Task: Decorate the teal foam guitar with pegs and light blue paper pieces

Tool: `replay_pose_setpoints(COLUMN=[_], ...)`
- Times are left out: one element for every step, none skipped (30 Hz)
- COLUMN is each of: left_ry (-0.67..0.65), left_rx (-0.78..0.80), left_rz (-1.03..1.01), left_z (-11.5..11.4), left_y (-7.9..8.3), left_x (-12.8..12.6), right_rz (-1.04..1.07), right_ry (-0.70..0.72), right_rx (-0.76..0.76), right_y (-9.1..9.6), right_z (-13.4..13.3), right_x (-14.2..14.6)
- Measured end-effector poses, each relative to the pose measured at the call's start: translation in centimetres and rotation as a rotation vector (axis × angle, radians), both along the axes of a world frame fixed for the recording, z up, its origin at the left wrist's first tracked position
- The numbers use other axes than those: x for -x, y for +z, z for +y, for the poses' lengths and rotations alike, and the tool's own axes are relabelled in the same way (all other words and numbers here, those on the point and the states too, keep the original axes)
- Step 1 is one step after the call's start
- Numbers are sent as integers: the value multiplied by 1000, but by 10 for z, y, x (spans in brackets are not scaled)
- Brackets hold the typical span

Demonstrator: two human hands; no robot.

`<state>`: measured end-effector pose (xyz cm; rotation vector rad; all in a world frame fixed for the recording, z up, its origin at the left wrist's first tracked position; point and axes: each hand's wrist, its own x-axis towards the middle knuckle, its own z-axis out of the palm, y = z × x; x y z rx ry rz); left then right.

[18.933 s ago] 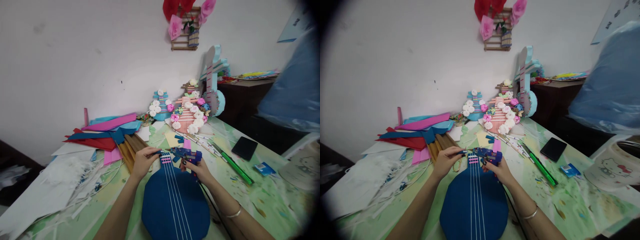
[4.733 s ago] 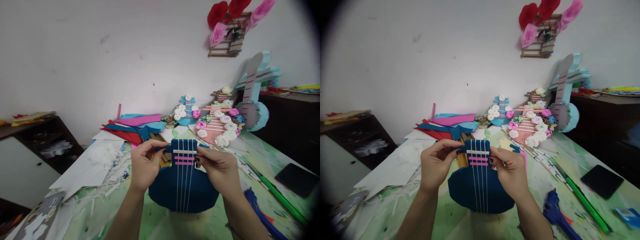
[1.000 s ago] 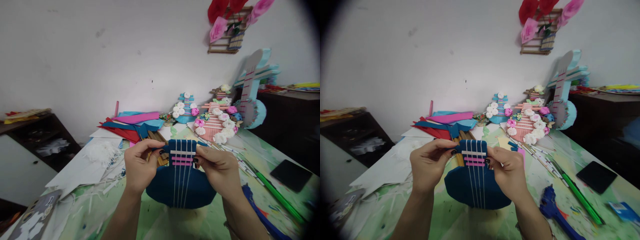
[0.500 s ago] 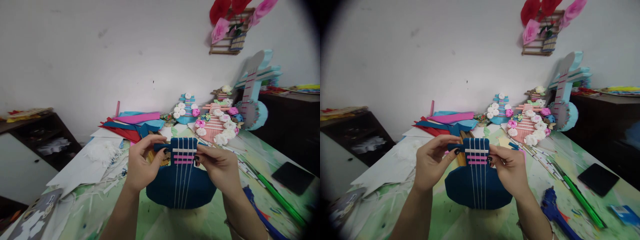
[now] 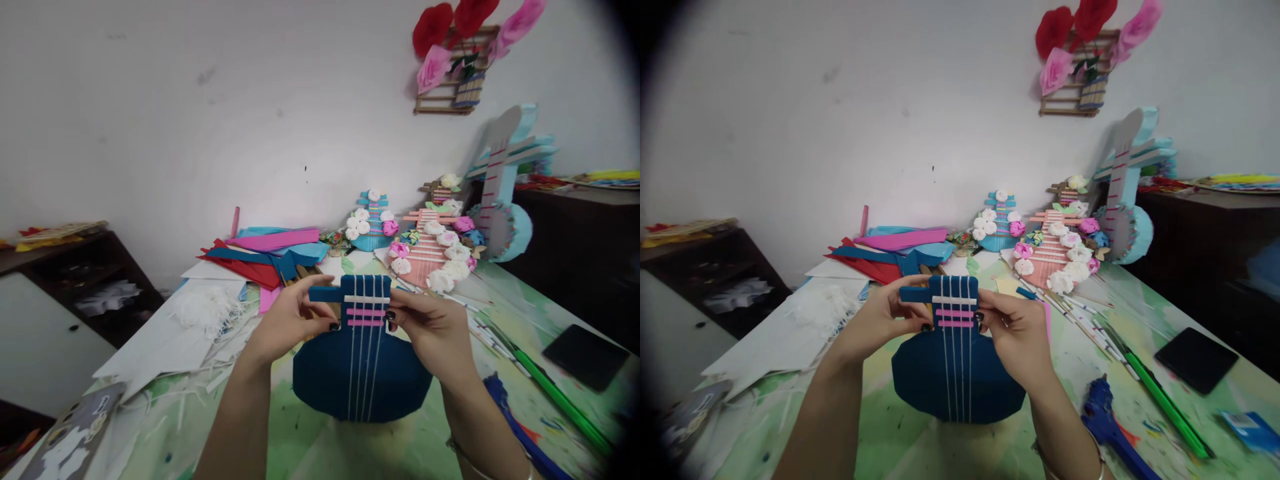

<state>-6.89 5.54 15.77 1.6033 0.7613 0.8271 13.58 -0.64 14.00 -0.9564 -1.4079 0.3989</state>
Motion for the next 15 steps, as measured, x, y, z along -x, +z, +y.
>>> replay_pose_setpoints(left_ry=[-15,-26,-26,-8,30,80,135,193,254,330,434,567,715,843,927], left_rx=[6,4,-2,-9,-19,-32,-48,-65,-89,-120,-155,-196,-233,-258,-268], left_rz=[-5,-7,-7,-2,10,22,33,43,56,82,124,185,266,344,389], left_z=[3,6,9,12,15,18,22,26,31,36,40,45,49,52,54], left_y=[-2,-4,-6,-8,-9,-11,-12,-14,-15,-17,-19,-21,-22,-23,-23], left_x=[-1,-2,-2,-1,1,3,7,12,18,24,32,39,47,54,59], right_rz=[12,25,40,59,78,95,110,121,127,131,135,142,147,151,152], right_ry=[1,2,5,8,12,16,21,27,33,38,38,33,27,20,16], right_rx=[12,23,35,46,55,62,68,75,83,89,90,86,84,86,93], right_y=[0,1,1,1,1,2,2,1,1,0,-1,-1,-2,-2,-1], right_z=[0,0,0,1,1,1,2,3,4,5,6,7,8,9,10], right_x=[0,0,0,-1,-1,-1,-1,-2,-2,-2,-3,-3,-3,-3,-3])
